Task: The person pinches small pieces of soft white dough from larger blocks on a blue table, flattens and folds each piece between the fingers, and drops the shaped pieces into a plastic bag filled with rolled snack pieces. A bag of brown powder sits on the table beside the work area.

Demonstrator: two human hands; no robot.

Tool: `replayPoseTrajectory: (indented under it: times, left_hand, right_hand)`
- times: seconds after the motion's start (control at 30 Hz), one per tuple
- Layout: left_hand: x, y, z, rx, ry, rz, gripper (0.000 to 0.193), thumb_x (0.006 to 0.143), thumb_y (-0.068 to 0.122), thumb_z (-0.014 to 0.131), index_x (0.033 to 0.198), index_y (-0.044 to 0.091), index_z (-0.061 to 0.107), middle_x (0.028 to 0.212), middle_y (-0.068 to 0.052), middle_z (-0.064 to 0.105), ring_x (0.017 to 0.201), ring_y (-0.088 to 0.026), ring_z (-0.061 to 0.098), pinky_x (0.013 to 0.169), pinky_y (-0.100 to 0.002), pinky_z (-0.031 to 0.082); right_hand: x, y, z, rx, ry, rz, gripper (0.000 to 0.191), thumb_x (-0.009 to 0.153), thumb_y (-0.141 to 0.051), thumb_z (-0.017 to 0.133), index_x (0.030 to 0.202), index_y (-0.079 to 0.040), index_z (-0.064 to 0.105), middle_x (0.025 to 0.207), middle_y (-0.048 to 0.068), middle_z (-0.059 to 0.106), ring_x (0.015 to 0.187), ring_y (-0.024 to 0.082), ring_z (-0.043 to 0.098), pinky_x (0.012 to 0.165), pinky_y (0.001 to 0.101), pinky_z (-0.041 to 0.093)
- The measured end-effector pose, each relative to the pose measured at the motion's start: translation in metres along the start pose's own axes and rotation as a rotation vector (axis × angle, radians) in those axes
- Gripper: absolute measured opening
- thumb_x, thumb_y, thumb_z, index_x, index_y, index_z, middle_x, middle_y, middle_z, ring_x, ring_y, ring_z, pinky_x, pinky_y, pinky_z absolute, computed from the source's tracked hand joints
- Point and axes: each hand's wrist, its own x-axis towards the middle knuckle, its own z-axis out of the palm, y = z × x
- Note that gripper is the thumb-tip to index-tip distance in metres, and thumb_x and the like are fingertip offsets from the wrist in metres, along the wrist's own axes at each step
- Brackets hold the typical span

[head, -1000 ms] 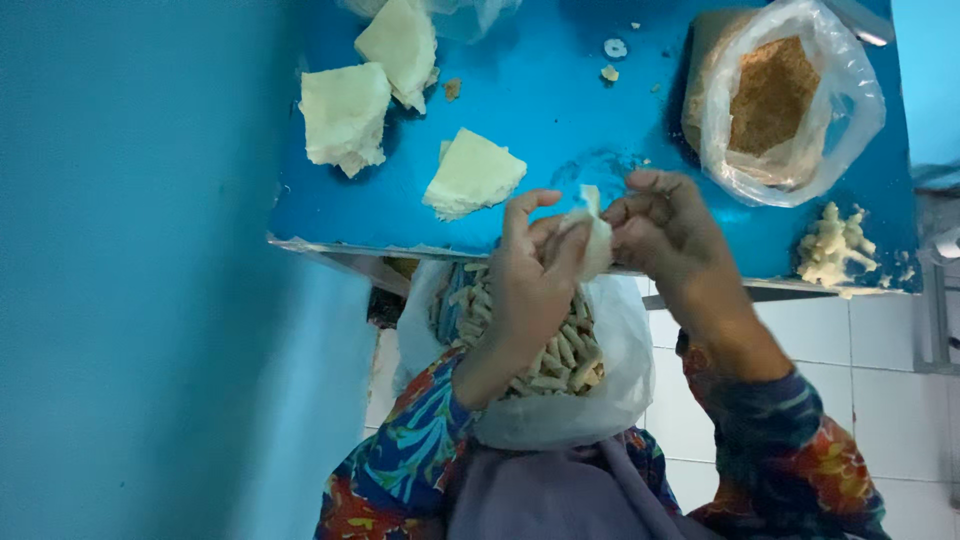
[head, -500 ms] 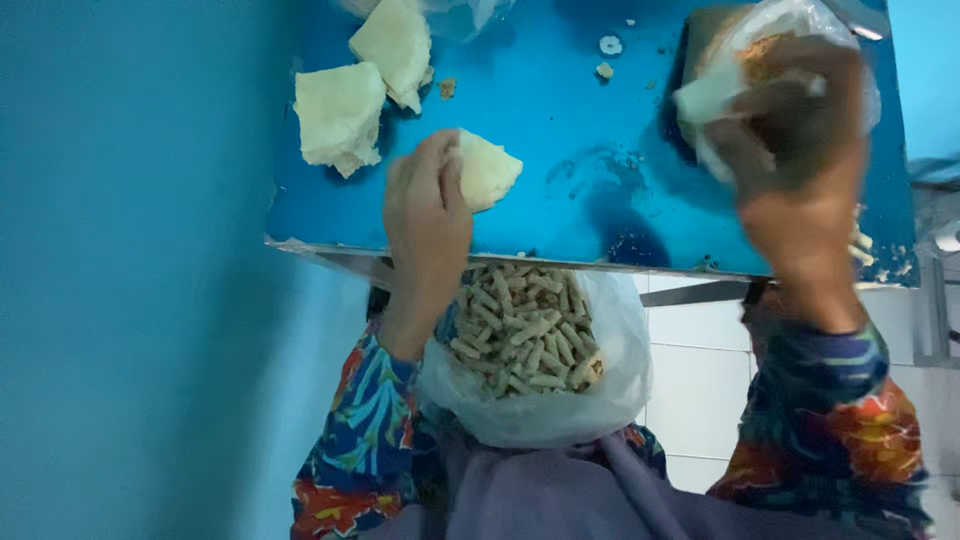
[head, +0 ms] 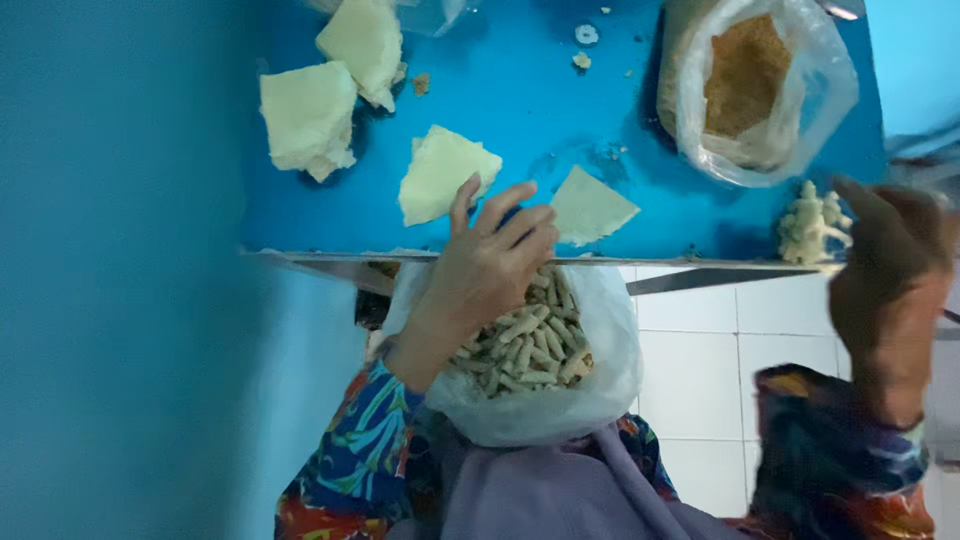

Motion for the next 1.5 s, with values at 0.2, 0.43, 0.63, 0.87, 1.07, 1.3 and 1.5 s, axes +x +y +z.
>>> replayPoseTrajectory:
  times: [0.2, 0.43, 0.63, 0.87, 1.07, 1.3, 1.5]
  left_hand:
    - [-0.001, 0.004, 0.011, -0.012, -0.008, 0.049, 0.017, 0.104, 0.022, 0.071, 0.118, 0.015, 0.065, 0.12, -0.004, 0.061, 0.129, -0.027, 0.054, 0.123, -0.067, 0.03]
    - [0.006, 0.01, 0.016, -0.035, 0.004, 0.056, 0.017, 0.106, 0.022, 0.07, 0.12, 0.015, 0.065, 0.118, -0.006, 0.061, 0.125, -0.029, 0.055, 0.126, -0.061, 0.034]
    - [0.008, 0.004, 0.009, -0.052, -0.017, 0.037, 0.019, 0.104, 0.023, 0.07, 0.12, 0.012, 0.068, 0.12, -0.006, 0.062, 0.127, -0.03, 0.054, 0.122, -0.064, 0.035]
    - [0.005, 0.002, 0.001, -0.032, -0.04, 0.076, 0.025, 0.1, 0.019, 0.072, 0.125, 0.014, 0.069, 0.133, -0.002, 0.064, 0.135, -0.028, 0.053, 0.122, -0.063, 0.035]
    - [0.003, 0.0, -0.001, -0.063, -0.045, 0.076, 0.024, 0.098, 0.016, 0.072, 0.122, 0.011, 0.073, 0.126, -0.003, 0.067, 0.13, -0.027, 0.056, 0.124, -0.065, 0.032]
    - [0.001, -0.01, 0.002, -0.064, 0.014, 0.09, 0.022, 0.099, 0.016, 0.072, 0.12, 0.008, 0.075, 0.126, -0.005, 0.07, 0.128, -0.025, 0.058, 0.126, -0.064, 0.032]
    - [-0.002, -0.004, 0.002, -0.066, 0.001, 0.058, 0.021, 0.101, 0.016, 0.07, 0.12, 0.01, 0.073, 0.125, -0.004, 0.069, 0.126, -0.023, 0.06, 0.126, -0.066, 0.03]
  right_hand:
    - [-0.092, 0.083, 0.029, -0.352, -0.14, 0.113, 0.055, 0.102, 0.017, 0.056, 0.141, -0.02, 0.067, 0.131, 0.007, 0.057, 0.118, 0.022, 0.053, 0.105, 0.0331, 0.043]
    - [-0.091, 0.087, 0.028, -0.58, -0.233, 0.021, 0.053, 0.103, 0.008, 0.068, 0.137, -0.032, 0.069, 0.132, 0.001, 0.054, 0.13, 0.023, 0.043, 0.119, 0.0392, 0.034]
    - [-0.058, 0.075, 0.01, -0.691, -0.305, -0.078, 0.048, 0.092, -0.007, 0.076, 0.136, -0.027, 0.076, 0.134, 0.005, 0.059, 0.132, 0.027, 0.046, 0.117, 0.0445, 0.036]
    - [0.009, 0.011, -0.015, -0.049, -0.138, 0.059, 0.035, 0.085, 0.004, 0.059, 0.115, -0.009, 0.067, 0.121, 0.013, 0.057, 0.116, 0.028, 0.051, 0.101, 0.0408, 0.041]
    - [0.093, -0.09, 0.034, 0.644, -0.27, -0.191, 0.05, 0.085, 0.012, 0.061, 0.126, -0.015, 0.069, 0.126, 0.017, 0.055, 0.119, 0.035, 0.052, 0.099, 0.0477, 0.044]
    - [0.109, -0.126, 0.054, 0.139, -0.096, -0.473, 0.054, 0.088, -0.006, 0.074, 0.138, -0.024, 0.074, 0.122, 0.009, 0.056, 0.118, 0.031, 0.049, 0.105, 0.047, 0.038]
    - [0.119, -0.118, 0.052, -0.435, -0.1, -0.637, 0.037, 0.088, -0.025, 0.07, 0.125, -0.022, 0.076, 0.127, 0.0, 0.059, 0.124, 0.023, 0.051, 0.108, 0.0425, 0.038]
